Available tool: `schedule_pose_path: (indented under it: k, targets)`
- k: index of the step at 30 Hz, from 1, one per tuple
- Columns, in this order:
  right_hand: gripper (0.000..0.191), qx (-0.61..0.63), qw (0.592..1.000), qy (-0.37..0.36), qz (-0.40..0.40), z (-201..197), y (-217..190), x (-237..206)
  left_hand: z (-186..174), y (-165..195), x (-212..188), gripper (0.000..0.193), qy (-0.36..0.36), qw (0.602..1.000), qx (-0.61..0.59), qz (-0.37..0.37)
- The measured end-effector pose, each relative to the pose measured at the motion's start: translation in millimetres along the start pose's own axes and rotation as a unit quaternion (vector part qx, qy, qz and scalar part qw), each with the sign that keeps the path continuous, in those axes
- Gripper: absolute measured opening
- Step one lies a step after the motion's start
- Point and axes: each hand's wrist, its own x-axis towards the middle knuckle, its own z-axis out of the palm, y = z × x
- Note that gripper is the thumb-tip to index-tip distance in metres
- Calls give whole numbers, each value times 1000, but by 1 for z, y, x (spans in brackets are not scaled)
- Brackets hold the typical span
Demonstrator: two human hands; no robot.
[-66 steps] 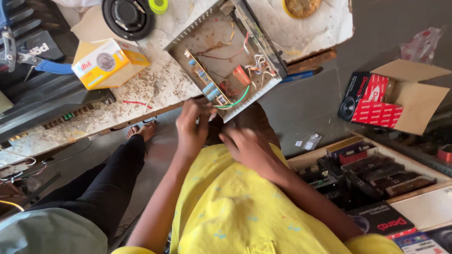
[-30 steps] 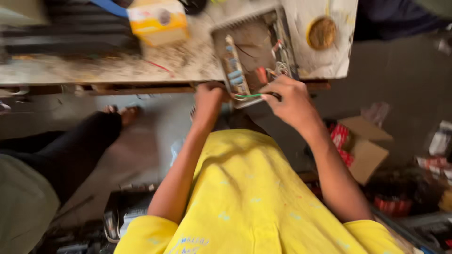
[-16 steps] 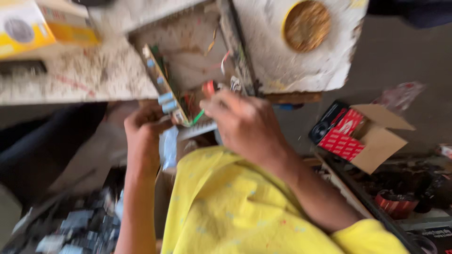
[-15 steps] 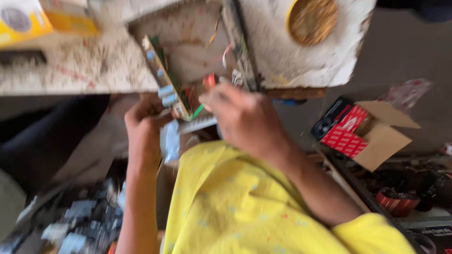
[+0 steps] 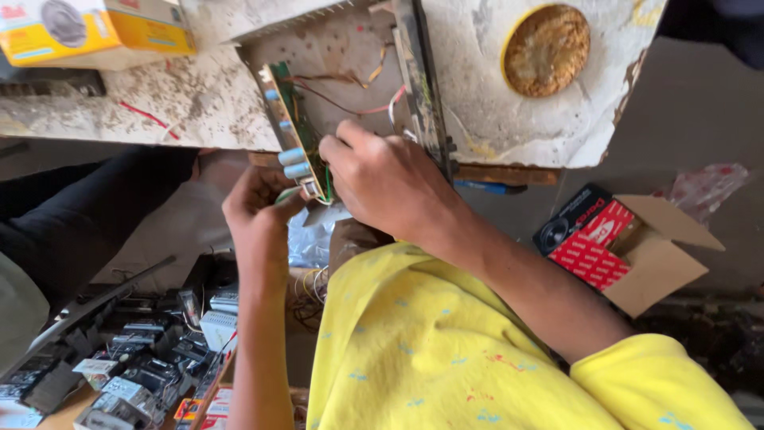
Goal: The person is soldering wires to a circuit board inside a metal casing. They use a soldering iron to attach green and white wires to the board, then use pliers to cut the excess wire. The person continues to solder and adjust the wires within the casing.
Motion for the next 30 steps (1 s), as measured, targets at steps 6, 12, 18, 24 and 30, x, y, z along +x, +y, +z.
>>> schedule_pose_path:
  k: [6,12,18,24,30]
  targets:
    - [8,-25,999,5,-38,-1,2,5,8,-1,-1,21,10,999,-8,40]
    - [8,-48,998,9,-30,2,-1,3,7,-9,2,22,23,998,7,53]
    - [8,-88,996,5,-26,-15,-16,-13,8,0,-2,19,28,997,49,58]
    - [9,-86,992,-94,15,-32,-27,-25,6,10,-4,18,33,992,120,32]
    - [11,-118,991,-66,-8,-32,-32,-15,4,4,0,18,20,994,100,45]
